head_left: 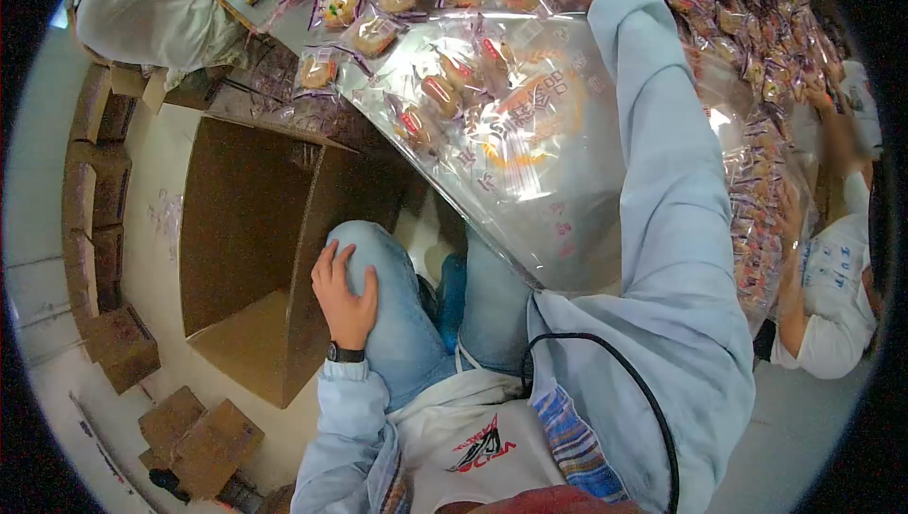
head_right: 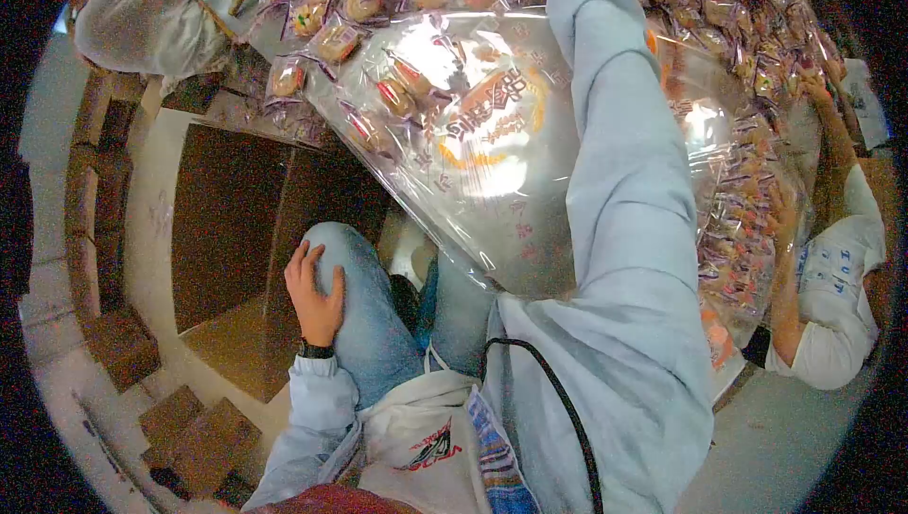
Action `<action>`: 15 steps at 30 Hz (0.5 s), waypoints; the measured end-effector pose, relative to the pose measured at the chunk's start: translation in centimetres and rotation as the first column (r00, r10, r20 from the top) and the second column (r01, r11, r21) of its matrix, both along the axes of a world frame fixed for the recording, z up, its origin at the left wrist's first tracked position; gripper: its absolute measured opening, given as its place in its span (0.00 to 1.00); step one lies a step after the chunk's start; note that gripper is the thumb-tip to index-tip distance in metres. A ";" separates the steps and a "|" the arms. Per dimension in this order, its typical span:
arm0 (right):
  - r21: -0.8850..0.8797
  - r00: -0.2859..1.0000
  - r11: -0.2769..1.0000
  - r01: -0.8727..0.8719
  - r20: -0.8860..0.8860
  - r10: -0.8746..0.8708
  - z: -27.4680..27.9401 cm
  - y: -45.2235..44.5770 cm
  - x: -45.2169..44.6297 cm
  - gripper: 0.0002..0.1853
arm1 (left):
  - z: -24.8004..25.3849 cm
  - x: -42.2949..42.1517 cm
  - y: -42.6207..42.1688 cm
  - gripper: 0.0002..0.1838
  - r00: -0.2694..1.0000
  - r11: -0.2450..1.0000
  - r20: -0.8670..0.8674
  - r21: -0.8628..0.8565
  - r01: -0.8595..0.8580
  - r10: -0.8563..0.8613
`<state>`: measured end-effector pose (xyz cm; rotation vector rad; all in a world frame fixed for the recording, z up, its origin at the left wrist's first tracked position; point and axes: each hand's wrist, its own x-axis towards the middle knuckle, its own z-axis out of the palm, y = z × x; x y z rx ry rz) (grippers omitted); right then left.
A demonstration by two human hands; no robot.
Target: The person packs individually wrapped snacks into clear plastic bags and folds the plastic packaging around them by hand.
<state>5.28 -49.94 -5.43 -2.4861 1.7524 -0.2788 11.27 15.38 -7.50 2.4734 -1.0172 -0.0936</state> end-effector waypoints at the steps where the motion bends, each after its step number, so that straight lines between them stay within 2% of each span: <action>1: 0.120 0.994 0.990 0.070 0.070 -0.079 1.6 1.6 0.8 0.57 | -0.1 0.2 -0.1 0.23 1.000 1.000 0.009 0.009 -0.002 0.002; 4: -0.006 0.995 0.995 0.103 0.010 -0.103 2.4 4.2 1.6 0.51 | -0.3 0.3 -0.5 0.23 1.000 1.000 0.013 -0.003 -0.004 0.005; 7: -0.066 0.996 0.995 0.078 0.036 -0.076 2.3 3.8 1.4 0.46 | -0.5 0.6 -0.9 0.22 1.000 1.000 0.006 0.003 -0.007 0.007; 8: -0.012 0.998 0.999 0.044 0.033 -0.044 3.0 3.8 0.7 0.42 | -0.5 0.6 -0.8 0.22 1.000 1.000 0.001 0.011 -0.012 0.012; 12: -0.167 0.995 0.981 -0.095 -0.042 0.089 3.3 3.5 -1.6 0.38 | -0.4 0.6 -0.8 0.22 1.000 1.000 0.020 0.002 -0.003 0.003; 15: -0.223 0.985 0.959 -0.174 -0.055 0.166 1.3 -0.3 -3.9 0.38 | -0.4 0.6 -0.6 0.21 0.999 1.000 0.040 -0.022 0.000 0.001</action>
